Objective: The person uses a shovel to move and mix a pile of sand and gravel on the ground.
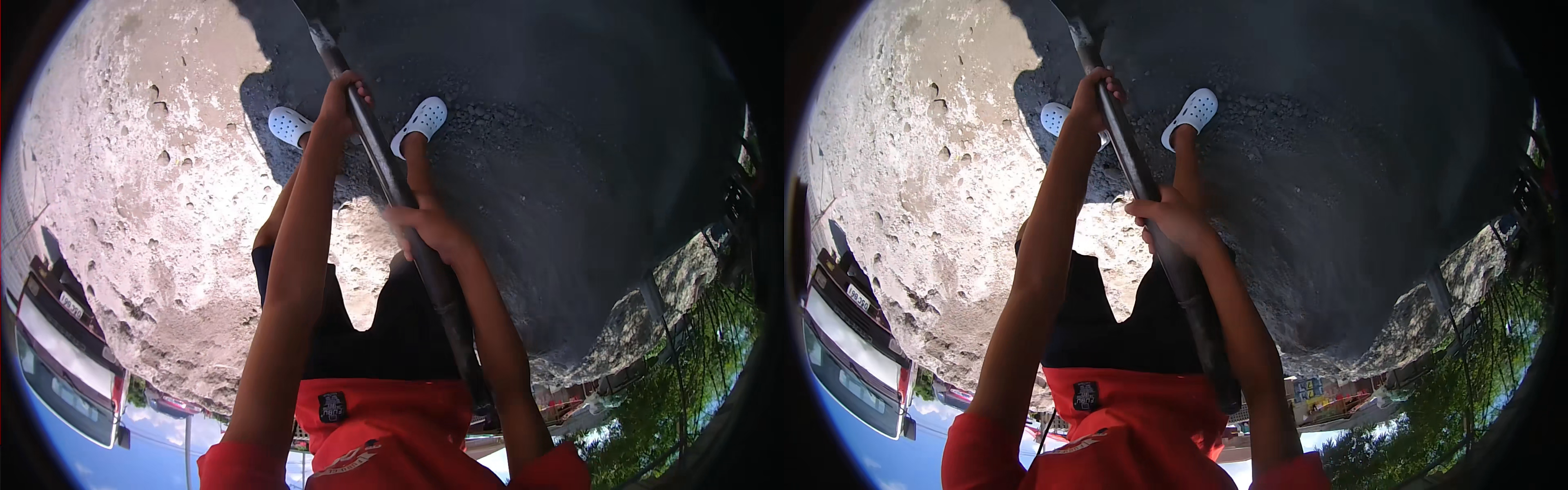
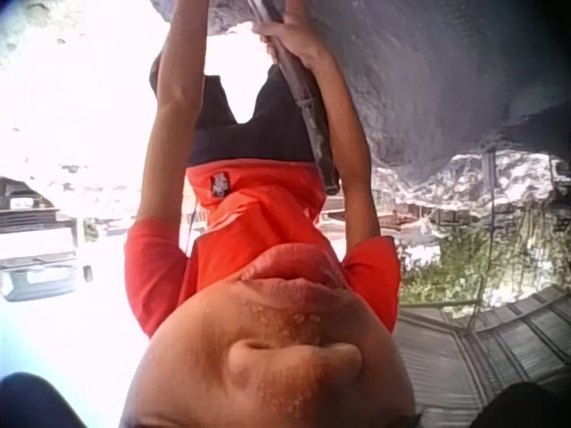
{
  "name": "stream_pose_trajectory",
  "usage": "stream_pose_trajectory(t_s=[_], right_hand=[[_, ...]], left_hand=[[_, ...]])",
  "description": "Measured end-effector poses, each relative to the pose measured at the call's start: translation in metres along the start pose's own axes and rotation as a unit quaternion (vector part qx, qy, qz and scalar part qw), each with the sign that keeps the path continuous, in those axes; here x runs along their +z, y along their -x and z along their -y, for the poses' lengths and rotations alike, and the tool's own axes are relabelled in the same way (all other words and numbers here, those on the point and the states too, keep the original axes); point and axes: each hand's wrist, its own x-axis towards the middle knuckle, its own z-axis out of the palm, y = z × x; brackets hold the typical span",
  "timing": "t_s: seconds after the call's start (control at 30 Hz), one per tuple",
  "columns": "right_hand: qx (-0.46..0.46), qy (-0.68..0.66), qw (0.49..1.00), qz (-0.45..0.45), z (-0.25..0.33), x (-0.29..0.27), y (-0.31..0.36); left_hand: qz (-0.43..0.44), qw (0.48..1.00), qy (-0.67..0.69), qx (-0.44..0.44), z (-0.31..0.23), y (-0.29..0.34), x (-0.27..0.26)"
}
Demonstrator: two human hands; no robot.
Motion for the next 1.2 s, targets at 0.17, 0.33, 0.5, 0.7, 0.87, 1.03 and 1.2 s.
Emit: stream_pose_trajectory(t_s=[0.17, 0.33, 0.5, 0.7, 0.87, 1.03, 1.2], right_hand=[[-0.016, 0.222, 0.970, -0.099, -0.035, -0.001, 0.041], [-0.030, 0.276, 0.950, -0.145, -0.061, -0.012, 0.119], [-0.079, 0.159, 0.973, -0.150, -0.126, -0.008, 0.178], [-0.285, 0.087, 0.905, -0.303, -0.173, 0.039, 0.191], [-0.413, 0.201, 0.802, -0.382, -0.129, 0.057, 0.240], [-0.451, 0.132, 0.750, -0.466, -0.091, 0.107, 0.301], [-0.437, 0.013, 0.681, -0.587, -0.118, 0.161, 0.314]], left_hand=[[-0.033, 0.998, 0.029, -0.039, 0.037, 0.050, -0.017], [-0.034, 0.993, -0.020, -0.108, 0.099, 0.090, 0.003], [0.013, 0.972, -0.142, -0.187, 0.137, 0.125, 0.022], [0.176, 0.840, -0.487, -0.164, 0.150, 0.176, 0.112], [0.262, 0.865, -0.408, -0.129, 0.125, 0.183, 0.226], [0.406, 0.836, -0.324, -0.178, 0.087, 0.296, 0.332], [0.487, 0.762, -0.360, -0.228, 0.056, 0.342, 0.385]])
